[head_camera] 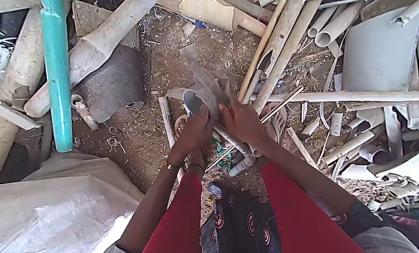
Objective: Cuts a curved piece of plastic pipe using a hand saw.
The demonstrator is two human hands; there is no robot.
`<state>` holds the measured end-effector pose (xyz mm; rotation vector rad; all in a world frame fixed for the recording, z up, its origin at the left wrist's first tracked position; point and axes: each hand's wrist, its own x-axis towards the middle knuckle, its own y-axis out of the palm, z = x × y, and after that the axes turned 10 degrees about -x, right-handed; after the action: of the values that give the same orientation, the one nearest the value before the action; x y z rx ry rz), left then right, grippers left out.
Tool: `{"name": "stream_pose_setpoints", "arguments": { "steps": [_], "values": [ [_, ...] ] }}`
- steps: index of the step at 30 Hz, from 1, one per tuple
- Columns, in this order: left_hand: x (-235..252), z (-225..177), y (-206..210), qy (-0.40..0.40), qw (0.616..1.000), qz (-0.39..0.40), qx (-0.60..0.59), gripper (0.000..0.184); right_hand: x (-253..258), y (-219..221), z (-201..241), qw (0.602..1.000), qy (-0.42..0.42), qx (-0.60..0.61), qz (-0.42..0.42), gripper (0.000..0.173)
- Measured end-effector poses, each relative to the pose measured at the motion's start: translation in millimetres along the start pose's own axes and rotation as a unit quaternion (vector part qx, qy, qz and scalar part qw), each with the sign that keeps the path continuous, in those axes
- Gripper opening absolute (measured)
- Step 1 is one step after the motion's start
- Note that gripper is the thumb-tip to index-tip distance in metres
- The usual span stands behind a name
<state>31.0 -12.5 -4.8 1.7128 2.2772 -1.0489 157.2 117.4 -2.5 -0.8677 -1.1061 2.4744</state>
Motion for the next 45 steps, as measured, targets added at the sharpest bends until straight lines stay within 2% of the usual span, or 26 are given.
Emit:
{"name": "stream_pose_setpoints", "arguments": {
  "steps": [3,6,10,14,15,18,20,21,23,25,27,29,32,34,36,38,42,45],
  "values": [
    [2,0,-7,-0.017,0.999,0.005,-0.033,0.041,3,5,2,0.999,0.008,0.025,-0.026,0.038],
    [4,0,-11,-0.016,0.999,0.005,-0.050,0.040,0,-2,8,0.999,-0.011,-0.028,0.011,0.036],
    [5,2,-6,-0.001,0.999,0.008,-0.045,0.038,4,-9,-6,0.998,0.018,-0.062,-0.009,0.042],
    [4,0,-4,-0.011,1.000,-0.002,-0.029,0.038,-9,6,7,0.992,-0.039,-0.102,-0.057,0.031],
    [4,-1,-3,-0.011,1.000,0.000,-0.027,0.041,-8,6,2,0.992,-0.033,-0.105,-0.063,0.031],
    [3,2,-5,0.000,0.999,0.009,-0.050,0.042,3,-8,-9,0.996,0.036,-0.079,-0.007,0.037],
    [2,3,-5,-0.005,0.992,-0.002,-0.124,0.043,2,-14,0,0.997,0.020,-0.075,-0.023,0.034],
    [0,1,-5,-0.018,0.982,-0.012,-0.188,0.045,-1,-15,4,0.997,0.010,-0.065,-0.043,0.032],
    [0,-2,-5,-0.036,0.938,-0.053,-0.341,0.056,-6,-23,5,0.995,-0.013,-0.037,-0.088,0.031],
    [-4,-1,-6,-0.044,0.885,-0.095,-0.454,0.051,-13,-30,-3,0.991,-0.045,0.015,-0.123,0.035],
    [-7,-4,-8,-0.049,0.850,-0.119,-0.511,0.043,-20,-35,-10,0.987,-0.076,0.028,-0.140,0.037],
    [-5,-7,-4,-0.074,0.849,-0.145,-0.503,0.045,-32,-33,-12,0.985,-0.110,-0.002,-0.131,0.037],
    [6,-7,8,-0.085,0.889,-0.198,-0.405,0.045,-42,-17,-14,0.975,-0.143,-0.131,-0.107,0.034],
    [10,-7,11,-0.088,0.915,-0.216,-0.328,0.053,-37,-14,-17,0.973,-0.122,-0.176,-0.088,0.032],
    [11,-5,13,-0.102,0.929,-0.217,-0.282,0.063,-26,-21,-19,0.984,-0.055,-0.168,-0.032,0.025],
    [15,-4,14,-0.113,0.928,-0.237,-0.264,0.068,-19,-29,-16,0.984,-0.030,-0.173,-0.014,0.024],
    [14,-2,11,-0.124,0.921,-0.252,-0.269,0.063,-32,-39,5,0.976,-0.044,-0.210,0.049,0.025],
    [17,-5,12,-0.142,0.918,-0.258,-0.265,0.067,-24,-42,0,0.975,-0.020,-0.210,0.073,0.026]
  ]
}}
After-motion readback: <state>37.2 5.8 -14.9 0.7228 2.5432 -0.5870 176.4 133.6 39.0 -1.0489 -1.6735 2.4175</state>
